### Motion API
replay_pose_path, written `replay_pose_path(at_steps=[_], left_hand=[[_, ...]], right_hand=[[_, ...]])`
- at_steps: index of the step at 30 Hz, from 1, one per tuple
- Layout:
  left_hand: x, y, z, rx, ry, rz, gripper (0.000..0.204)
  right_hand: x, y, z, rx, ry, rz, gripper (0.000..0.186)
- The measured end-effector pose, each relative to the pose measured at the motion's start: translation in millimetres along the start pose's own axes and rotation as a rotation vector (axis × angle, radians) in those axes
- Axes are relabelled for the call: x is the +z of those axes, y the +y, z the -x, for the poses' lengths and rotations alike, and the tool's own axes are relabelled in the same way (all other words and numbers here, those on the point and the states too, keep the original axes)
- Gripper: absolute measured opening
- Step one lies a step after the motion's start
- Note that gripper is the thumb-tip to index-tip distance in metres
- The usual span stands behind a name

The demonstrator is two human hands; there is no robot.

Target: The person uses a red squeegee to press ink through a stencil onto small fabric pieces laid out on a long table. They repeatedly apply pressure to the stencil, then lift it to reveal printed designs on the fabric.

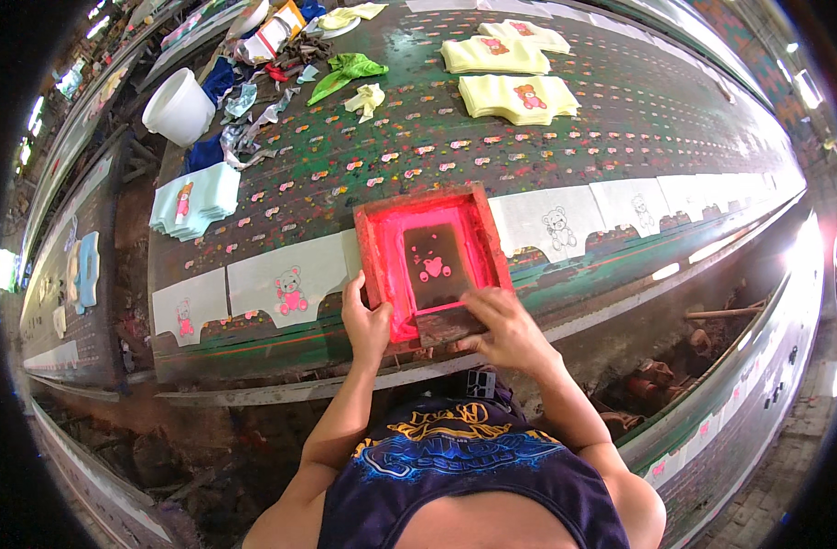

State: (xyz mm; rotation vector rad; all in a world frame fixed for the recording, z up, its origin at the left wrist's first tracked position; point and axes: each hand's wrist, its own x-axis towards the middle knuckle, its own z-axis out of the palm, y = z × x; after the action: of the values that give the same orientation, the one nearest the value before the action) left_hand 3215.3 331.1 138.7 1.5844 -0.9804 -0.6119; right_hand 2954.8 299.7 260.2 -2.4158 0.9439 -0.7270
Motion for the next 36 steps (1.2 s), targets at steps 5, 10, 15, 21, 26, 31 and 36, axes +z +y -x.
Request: replay_pose_path(at_steps=[5, 10, 15, 21, 26, 31, 36], left_hand=[[2, 8, 3, -0.015, 0.030, 0.068, 0.065], [33, 39, 12, 0.035, 0.063, 0.126, 0.067], [128, 68, 29, 0.025, 0.067, 0.205, 0.067], [219, 89, 48, -0.067, 0.053, 0.155, 0.068], [245, 87, 53, -0.075, 0.059, 0.079, 0.067], [248, 109, 50, -0.154, 0.033, 0.065, 0.067], [250, 86, 51, -0.103, 0.052, 0.010, 0.064]], right_hand=[[15, 57, 20, 0.559, 0.228, 0.065, 0.037], [-7, 75, 33, 0.623, 0.285, -0.081, 0.035], [-75, 135, 58, 0.616, 0.300, -0.013, 0.034], [-143, 200, 85, 0.622, 0.243, 0.002, 0.034], [-161, 228, 100, 0.602, 0.177, -0.013, 0.034], [-168, 237, 102, 0.584, 0.140, -0.071, 0.032], [-173, 242, 105, 0.527, 0.175, -0.133, 0.032]])
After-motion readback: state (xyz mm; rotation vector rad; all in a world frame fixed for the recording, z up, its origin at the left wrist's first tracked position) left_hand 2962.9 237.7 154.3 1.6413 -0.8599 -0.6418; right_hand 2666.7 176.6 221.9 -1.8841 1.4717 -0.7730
